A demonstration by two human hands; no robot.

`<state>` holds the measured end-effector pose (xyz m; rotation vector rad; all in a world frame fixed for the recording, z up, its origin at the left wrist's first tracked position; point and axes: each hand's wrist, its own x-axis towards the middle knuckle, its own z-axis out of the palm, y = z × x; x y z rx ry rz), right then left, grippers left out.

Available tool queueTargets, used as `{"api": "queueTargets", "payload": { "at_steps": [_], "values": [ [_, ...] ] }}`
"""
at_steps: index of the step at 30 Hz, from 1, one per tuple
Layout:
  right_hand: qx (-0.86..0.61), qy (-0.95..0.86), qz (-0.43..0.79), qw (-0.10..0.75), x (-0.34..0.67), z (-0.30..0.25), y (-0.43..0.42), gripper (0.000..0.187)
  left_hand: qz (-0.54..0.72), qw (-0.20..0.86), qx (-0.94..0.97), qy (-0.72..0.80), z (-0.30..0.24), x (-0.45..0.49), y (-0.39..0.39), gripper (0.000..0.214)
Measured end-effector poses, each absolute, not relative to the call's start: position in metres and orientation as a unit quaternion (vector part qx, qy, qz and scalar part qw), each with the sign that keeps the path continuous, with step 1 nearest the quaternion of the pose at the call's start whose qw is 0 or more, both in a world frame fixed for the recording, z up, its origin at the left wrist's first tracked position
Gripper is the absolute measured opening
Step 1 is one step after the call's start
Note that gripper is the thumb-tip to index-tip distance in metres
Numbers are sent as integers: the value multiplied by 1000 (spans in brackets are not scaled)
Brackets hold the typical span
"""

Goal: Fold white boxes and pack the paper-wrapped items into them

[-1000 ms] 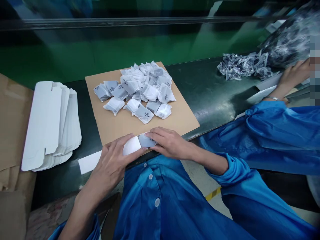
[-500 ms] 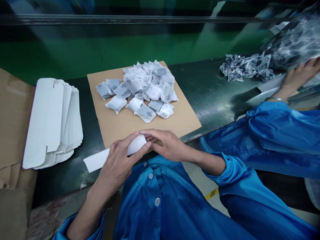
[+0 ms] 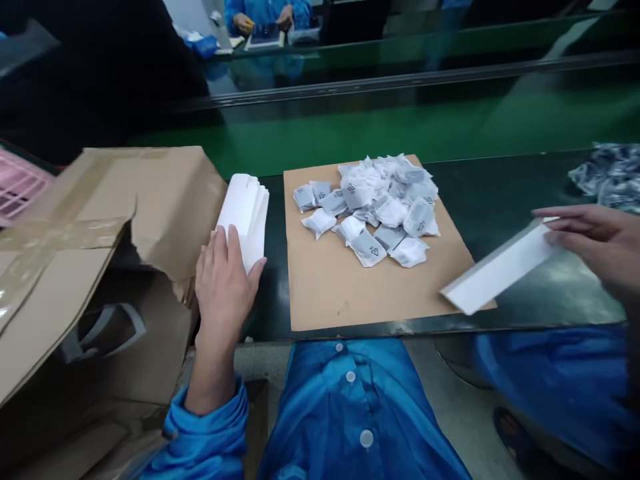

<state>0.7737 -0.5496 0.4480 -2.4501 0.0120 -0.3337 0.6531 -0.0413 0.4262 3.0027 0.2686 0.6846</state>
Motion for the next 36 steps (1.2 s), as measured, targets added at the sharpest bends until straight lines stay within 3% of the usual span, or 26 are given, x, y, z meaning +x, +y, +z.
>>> {"api": "queueTargets", "payload": {
  "at_steps": [4,6,9,11,13,15,17,19,21,23,26,29,32,36],
  "values": [
    [-971,-18,-182,152,798,445,-552,30,200,19,968,150,414,669,-19,38],
    [-956,-71,-241,148,782,445,-505,37,253,38,953,162,409,673,-19,31],
    [-907,-192,-197,320,733,440,-405,32,312,49,936,159,405,669,-29,24],
    [-841,-220,-13,494,700,433,-339,38,365,58,921,120,401,659,-49,22],
    [-716,-213,133,651,682,424,-287,59,425,81,901,36,394,642,-80,27],
    [-643,-160,158,732,682,417,-261,54,404,109,905,-78,390,620,-114,47],
    [-639,-130,154,742,694,415,-265,45,375,183,899,-130,395,598,-136,65],
    [-676,-193,214,679,709,422,-292,38,397,309,862,-56,411,588,-139,75],
    [-690,-338,319,555,718,435,-324,32,366,458,809,37,429,591,-126,80],
    [-698,-449,364,424,717,448,-344,25,171,519,835,64,441,604,-109,67],
    [-839,-431,181,279,698,455,-347,41,76,530,833,140,442,622,-98,36],
    [-905,-396,-52,149,675,446,-340,72,74,648,735,186,433,629,-100,33],
    [-870,-463,-88,141,669,437,-344,70,-86,717,677,140,431,628,-95,38],
    [-848,-501,-62,160,677,437,-357,65,-165,663,727,65,432,629,-86,35]
  ]
}}
